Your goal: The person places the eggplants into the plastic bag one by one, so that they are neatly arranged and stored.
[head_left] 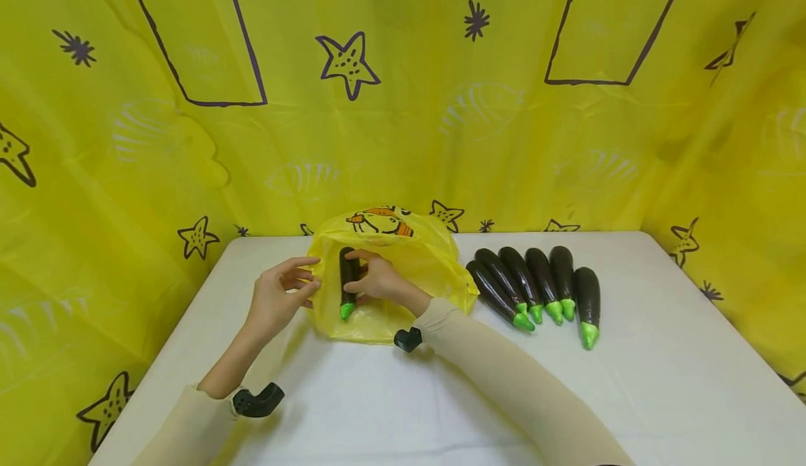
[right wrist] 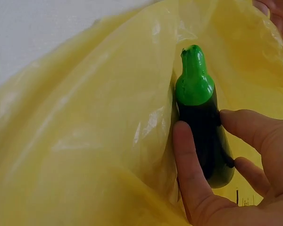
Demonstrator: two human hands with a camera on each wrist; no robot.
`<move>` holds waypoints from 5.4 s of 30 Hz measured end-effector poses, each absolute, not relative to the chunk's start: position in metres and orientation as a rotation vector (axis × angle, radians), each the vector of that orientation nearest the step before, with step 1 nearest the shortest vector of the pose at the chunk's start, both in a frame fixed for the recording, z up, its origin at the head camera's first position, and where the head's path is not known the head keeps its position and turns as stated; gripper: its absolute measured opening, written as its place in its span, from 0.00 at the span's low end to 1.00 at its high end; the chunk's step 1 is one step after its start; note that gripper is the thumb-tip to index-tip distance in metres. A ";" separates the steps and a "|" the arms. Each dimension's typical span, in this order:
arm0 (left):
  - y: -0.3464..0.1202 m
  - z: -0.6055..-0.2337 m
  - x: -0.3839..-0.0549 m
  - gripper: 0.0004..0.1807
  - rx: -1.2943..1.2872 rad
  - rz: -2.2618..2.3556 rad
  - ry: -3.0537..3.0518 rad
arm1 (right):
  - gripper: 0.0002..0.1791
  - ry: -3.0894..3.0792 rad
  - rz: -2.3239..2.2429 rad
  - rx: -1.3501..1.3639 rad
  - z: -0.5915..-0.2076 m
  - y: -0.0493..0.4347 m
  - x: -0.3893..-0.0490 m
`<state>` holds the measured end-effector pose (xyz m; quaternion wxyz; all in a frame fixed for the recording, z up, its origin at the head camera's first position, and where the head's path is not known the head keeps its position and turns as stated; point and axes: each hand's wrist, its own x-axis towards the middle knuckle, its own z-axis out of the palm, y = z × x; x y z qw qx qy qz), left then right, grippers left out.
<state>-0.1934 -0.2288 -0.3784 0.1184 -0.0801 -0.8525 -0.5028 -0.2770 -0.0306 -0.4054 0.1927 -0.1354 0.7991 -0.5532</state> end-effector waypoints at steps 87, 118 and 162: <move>-0.233 -0.376 -0.189 0.22 -0.211 -1.510 -2.499 | 0.39 2.405 -1.293 -0.572 -0.395 -0.019 -0.269; -0.232 -0.372 -0.186 0.22 -0.222 -1.528 -2.487 | 0.39 2.235 -1.164 -0.876 -0.374 0.041 -0.235; -0.233 -0.372 -0.182 0.24 -0.213 -1.550 -2.484 | 0.34 2.345 -1.320 -0.978 -0.355 0.188 -0.218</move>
